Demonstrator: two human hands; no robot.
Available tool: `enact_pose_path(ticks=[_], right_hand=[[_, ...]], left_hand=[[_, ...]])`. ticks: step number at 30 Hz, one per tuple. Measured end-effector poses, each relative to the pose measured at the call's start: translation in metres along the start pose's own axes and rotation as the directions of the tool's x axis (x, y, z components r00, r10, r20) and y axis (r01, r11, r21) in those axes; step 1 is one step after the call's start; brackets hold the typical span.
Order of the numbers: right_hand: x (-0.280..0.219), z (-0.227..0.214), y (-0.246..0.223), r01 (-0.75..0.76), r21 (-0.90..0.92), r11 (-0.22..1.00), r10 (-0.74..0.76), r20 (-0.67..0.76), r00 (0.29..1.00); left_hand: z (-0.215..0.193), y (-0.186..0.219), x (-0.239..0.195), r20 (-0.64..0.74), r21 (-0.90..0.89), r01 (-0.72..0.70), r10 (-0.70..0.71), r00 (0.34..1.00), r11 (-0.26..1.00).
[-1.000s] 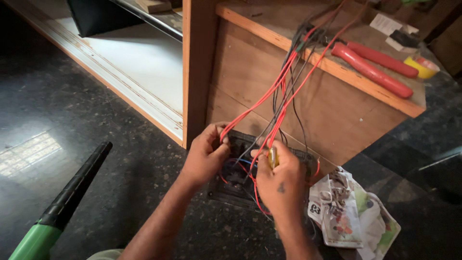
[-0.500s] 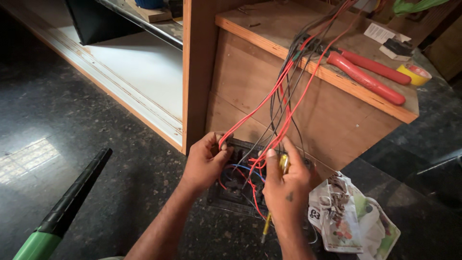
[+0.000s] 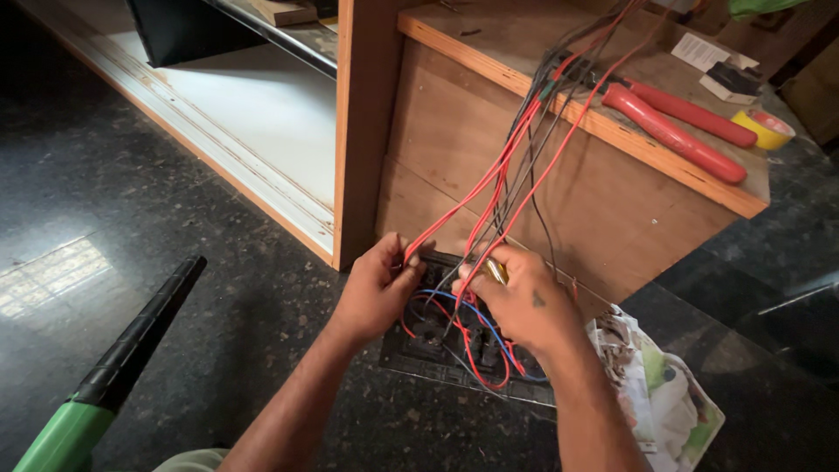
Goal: The person sits on the floor and uses a yellow screwdriver to tighten screws on a black electrical panel containing multiple red and blue wires. The person adjusts the wires and secures connections within the panel throughout the clip.
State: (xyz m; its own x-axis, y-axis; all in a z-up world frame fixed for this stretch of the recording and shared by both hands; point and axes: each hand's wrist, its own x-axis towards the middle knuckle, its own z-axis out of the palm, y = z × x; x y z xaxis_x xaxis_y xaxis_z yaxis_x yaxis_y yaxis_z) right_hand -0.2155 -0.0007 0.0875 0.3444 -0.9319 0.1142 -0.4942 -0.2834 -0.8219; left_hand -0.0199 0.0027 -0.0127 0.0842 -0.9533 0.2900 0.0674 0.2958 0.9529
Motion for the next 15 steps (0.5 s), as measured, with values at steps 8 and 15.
enact_pose_path(ticks=[8, 15], right_hand=[[0.002, 0.023, 0.003, -0.037, -0.198, 0.98, -0.047, -0.405, 0.913], [-0.009, 0.013, -0.014, -0.237, -0.37, 0.898, 0.066, -0.419, 0.906]], left_hand=[[-0.002, -0.011, 0.003, 0.012, -0.013, -0.039, 0.039, 0.999, 0.999], [-0.008, -0.003, 0.001, -0.039, 0.145, -0.062, 0.068, 0.997, 0.988]])
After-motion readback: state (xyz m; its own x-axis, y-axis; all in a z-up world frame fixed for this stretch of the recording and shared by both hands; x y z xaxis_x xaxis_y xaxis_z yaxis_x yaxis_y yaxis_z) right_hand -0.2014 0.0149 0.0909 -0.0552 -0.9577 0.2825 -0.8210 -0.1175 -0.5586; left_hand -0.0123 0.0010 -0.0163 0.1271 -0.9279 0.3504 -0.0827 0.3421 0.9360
